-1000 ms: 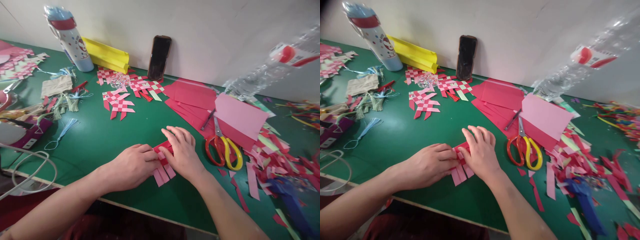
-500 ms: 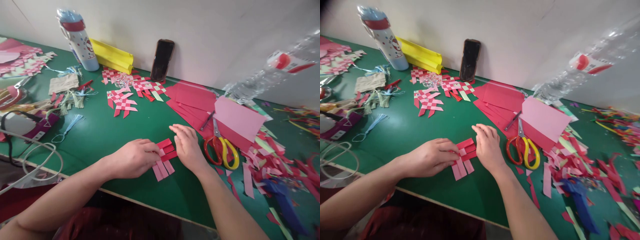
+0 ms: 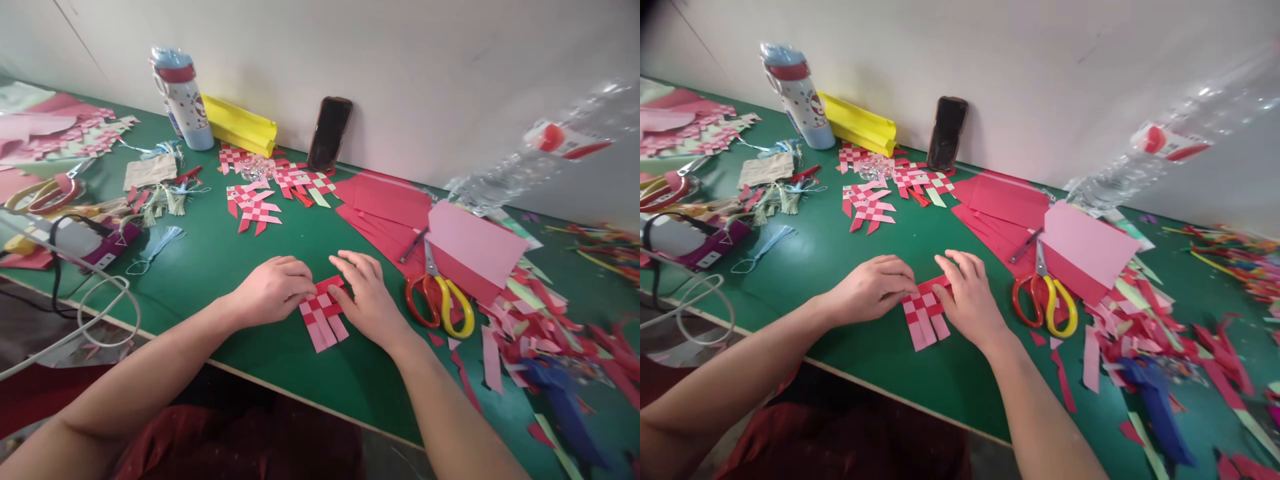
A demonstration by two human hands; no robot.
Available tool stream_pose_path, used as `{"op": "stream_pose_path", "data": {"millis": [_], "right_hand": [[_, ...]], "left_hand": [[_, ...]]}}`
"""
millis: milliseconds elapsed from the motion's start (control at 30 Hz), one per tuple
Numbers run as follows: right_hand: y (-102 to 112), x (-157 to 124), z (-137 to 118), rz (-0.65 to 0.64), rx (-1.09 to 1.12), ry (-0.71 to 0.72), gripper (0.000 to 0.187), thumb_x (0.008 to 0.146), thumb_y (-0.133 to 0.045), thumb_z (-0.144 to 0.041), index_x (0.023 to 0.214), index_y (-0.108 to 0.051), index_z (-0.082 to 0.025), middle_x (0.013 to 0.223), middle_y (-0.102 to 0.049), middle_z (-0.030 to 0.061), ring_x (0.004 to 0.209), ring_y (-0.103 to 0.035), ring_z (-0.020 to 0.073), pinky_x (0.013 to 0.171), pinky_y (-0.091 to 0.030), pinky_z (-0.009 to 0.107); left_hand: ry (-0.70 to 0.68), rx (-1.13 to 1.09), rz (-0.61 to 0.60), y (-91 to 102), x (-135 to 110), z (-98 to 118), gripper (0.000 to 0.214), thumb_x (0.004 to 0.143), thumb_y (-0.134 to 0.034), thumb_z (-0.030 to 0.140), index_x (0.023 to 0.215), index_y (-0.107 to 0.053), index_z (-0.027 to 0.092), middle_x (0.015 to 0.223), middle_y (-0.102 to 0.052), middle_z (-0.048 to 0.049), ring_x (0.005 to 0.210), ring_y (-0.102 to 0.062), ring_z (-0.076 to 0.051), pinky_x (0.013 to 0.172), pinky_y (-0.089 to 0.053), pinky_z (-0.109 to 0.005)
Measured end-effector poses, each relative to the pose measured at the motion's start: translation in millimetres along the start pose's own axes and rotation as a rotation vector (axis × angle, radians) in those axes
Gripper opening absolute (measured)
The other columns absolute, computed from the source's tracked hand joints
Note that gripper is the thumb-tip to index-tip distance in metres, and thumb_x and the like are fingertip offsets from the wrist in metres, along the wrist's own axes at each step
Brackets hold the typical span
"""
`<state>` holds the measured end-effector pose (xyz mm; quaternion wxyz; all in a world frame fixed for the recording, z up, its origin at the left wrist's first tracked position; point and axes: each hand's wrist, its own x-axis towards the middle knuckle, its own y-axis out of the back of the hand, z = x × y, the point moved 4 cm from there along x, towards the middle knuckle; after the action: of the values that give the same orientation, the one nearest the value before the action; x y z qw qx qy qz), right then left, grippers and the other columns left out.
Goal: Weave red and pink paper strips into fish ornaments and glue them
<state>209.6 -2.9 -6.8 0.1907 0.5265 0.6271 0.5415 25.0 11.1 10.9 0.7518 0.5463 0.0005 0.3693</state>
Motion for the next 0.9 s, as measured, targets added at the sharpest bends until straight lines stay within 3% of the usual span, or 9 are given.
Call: {"op": "stream_pose_path", "data": {"millis": [233,367,433,533,667,900], "right_hand": [[1,-1,3,0.002,0.004,0.001,0.039,0.095,-0.051,-0.029,0.132,-0.055,-0.018,0.133,-0.055,0.0138,0.127,-0.042,0.0289,0.108,-0.041,0.051],[5,0,3,0.01,0.025,0.026,0.032,0.094,-0.052,-0.025,0.125,-0.062,-0.022,0.127,-0.062,0.0101,0.123,-0.047,0.0286,0.105,-0.043,0.052],[5,0,1,-0.01,0.03,0.044,0.03,0.093,-0.055,-0.024,0.121,-0.065,-0.023,0.128,-0.063,0.008,0.124,-0.047,0.0286,0.105,-0.042,0.052],[5,-1,-3,-0.023,0.034,0.066,0.028,0.092,-0.057,-0.023,0.118,-0.067,-0.023,0.128,-0.065,0.0065,0.127,-0.047,0.0283,0.106,-0.04,0.051],[4,-2,-8,-0.026,0.026,0.096,0.03,0.094,-0.051,-0.017,0.118,-0.068,-0.022,0.129,-0.065,0.0061,0.126,-0.047,0.0267,0.106,-0.039,0.047],[-7,1,-28,-0.186,-0.005,0.129,0.037,0.094,-0.046,-0.016,0.123,-0.066,-0.026,0.138,-0.059,0.006,0.132,-0.04,0.0295,0.108,-0.025,0.052]], "left_hand": [[0.051,0.111,-0.03,9.3,-4,-3,0.027,0.093,-0.044,0.01,0.097,-0.07,0.016,0.099,-0.07,-0.0073,0.091,-0.066,-0.018,0.084,-0.053,-0.035],[0.028,0.234,-0.08,10.0,-24,29,0.026,0.098,-0.047,0.026,0.115,-0.066,0.018,0.115,-0.066,-0.0107,0.106,-0.063,-0.023,0.099,-0.049,-0.044],[0.072,0.309,-0.111,3.8,-37,46,0.038,0.095,-0.052,0.04,0.128,-0.059,0.023,0.132,-0.057,-0.0137,0.125,-0.053,-0.029,0.107,-0.041,-0.054],[0.128,0.391,-0.117,-8.6,-55,63,0.054,0.089,-0.055,0.055,0.137,-0.052,0.03,0.144,-0.046,-0.0157,0.137,-0.04,-0.036,0.108,-0.038,-0.06],[0.104,0.409,-0.139,-23.8,-66,71,0.062,0.089,-0.05,0.062,0.144,-0.043,0.035,0.147,-0.045,-0.0107,0.138,-0.039,-0.032,0.111,-0.034,-0.06],[0.01,0.392,-0.109,-30.5,-68,72,0.059,0.093,-0.047,0.059,0.137,-0.053,0.021,0.133,-0.061,-0.0043,0.128,-0.05,-0.023,0.12,-0.024,-0.044]]}}
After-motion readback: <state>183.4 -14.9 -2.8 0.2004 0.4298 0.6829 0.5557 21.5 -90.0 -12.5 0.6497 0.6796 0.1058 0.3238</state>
